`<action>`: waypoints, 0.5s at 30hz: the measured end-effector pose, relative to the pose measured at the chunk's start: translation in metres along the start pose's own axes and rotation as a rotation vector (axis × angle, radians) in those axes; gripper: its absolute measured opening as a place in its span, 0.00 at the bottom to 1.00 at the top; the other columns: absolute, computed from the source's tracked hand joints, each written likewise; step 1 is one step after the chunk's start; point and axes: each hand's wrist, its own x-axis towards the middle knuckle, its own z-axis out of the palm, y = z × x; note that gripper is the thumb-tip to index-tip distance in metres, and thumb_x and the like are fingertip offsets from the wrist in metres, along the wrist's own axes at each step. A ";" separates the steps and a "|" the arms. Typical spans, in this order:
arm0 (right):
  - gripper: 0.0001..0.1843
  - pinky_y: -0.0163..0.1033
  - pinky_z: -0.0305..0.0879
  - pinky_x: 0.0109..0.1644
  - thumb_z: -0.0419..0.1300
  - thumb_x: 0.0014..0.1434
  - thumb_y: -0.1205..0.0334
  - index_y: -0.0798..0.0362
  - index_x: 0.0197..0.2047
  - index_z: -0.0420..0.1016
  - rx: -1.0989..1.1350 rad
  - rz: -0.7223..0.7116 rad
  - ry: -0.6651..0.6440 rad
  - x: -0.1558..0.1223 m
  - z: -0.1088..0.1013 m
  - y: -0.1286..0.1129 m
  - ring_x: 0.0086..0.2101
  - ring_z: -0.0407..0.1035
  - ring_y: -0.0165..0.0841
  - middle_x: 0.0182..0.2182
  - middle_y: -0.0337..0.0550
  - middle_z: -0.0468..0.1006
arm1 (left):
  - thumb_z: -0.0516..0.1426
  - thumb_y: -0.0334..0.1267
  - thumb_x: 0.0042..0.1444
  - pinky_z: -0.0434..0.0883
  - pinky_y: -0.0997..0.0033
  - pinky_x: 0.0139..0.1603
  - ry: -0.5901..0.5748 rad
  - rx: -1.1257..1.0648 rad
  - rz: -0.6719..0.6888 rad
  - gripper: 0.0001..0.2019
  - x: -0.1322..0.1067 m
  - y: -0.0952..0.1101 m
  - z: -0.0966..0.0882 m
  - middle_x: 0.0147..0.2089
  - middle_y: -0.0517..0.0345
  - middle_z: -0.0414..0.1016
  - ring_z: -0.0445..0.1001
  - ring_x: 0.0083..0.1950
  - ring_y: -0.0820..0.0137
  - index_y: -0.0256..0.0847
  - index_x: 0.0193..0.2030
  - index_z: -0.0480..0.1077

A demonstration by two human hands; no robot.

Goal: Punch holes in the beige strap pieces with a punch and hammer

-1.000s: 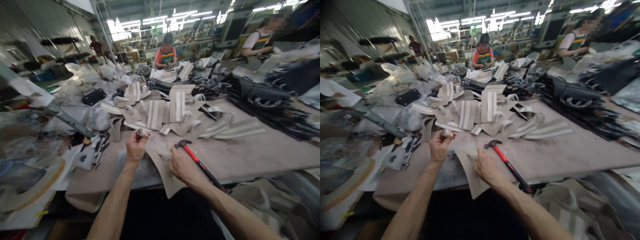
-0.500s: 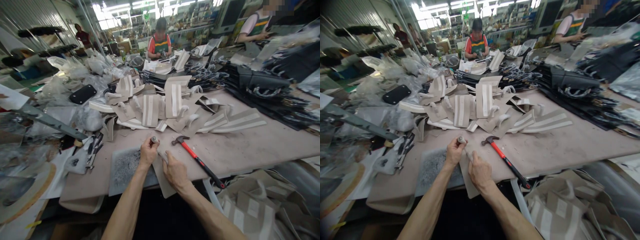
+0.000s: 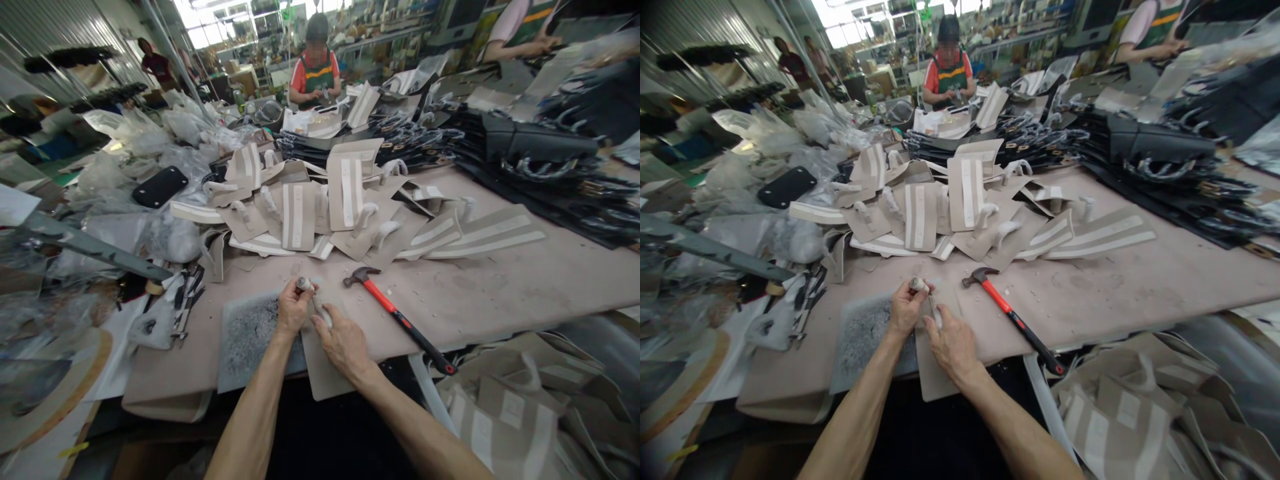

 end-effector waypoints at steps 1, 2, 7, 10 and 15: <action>0.29 0.42 0.64 0.42 0.48 0.67 0.42 0.51 0.63 0.66 0.014 0.001 -0.007 0.000 0.001 0.000 0.39 0.77 0.44 0.38 0.52 0.81 | 0.64 0.47 0.51 0.75 0.67 0.46 0.002 0.024 0.004 0.18 -0.003 -0.002 -0.001 0.39 0.52 0.81 0.80 0.41 0.66 0.38 0.43 0.71; 0.31 0.42 0.64 0.43 0.49 0.66 0.41 0.51 0.64 0.65 0.034 -0.006 -0.021 -0.001 0.001 0.001 0.40 0.77 0.45 0.39 0.53 0.81 | 0.64 0.47 0.52 0.75 0.67 0.45 0.003 0.052 0.004 0.17 -0.005 -0.004 -0.002 0.40 0.52 0.81 0.80 0.40 0.67 0.38 0.43 0.71; 0.36 0.40 0.63 0.42 0.54 0.62 0.39 0.55 0.65 0.61 0.209 -0.120 -0.108 -0.002 -0.009 0.015 0.39 0.75 0.41 0.37 0.49 0.79 | 0.61 0.45 0.56 0.74 0.67 0.47 -0.006 0.118 0.009 0.15 -0.010 -0.015 -0.005 0.42 0.51 0.82 0.79 0.42 0.67 0.39 0.46 0.72; 0.31 0.38 0.63 0.41 0.53 0.64 0.43 0.55 0.63 0.64 0.239 -0.151 -0.016 0.000 -0.020 0.041 0.36 0.72 0.37 0.35 0.44 0.77 | 0.61 0.43 0.57 0.74 0.66 0.48 -0.013 0.125 0.019 0.14 -0.009 -0.015 -0.005 0.42 0.51 0.81 0.79 0.43 0.66 0.38 0.46 0.72; 0.25 0.42 0.62 0.45 0.52 0.66 0.48 0.58 0.56 0.68 -0.166 -0.054 0.278 0.005 -0.038 0.099 0.40 0.69 0.40 0.43 0.52 0.73 | 0.60 0.42 0.56 0.73 0.67 0.48 -0.024 0.128 0.009 0.13 -0.007 -0.012 -0.004 0.40 0.54 0.81 0.79 0.42 0.67 0.39 0.45 0.72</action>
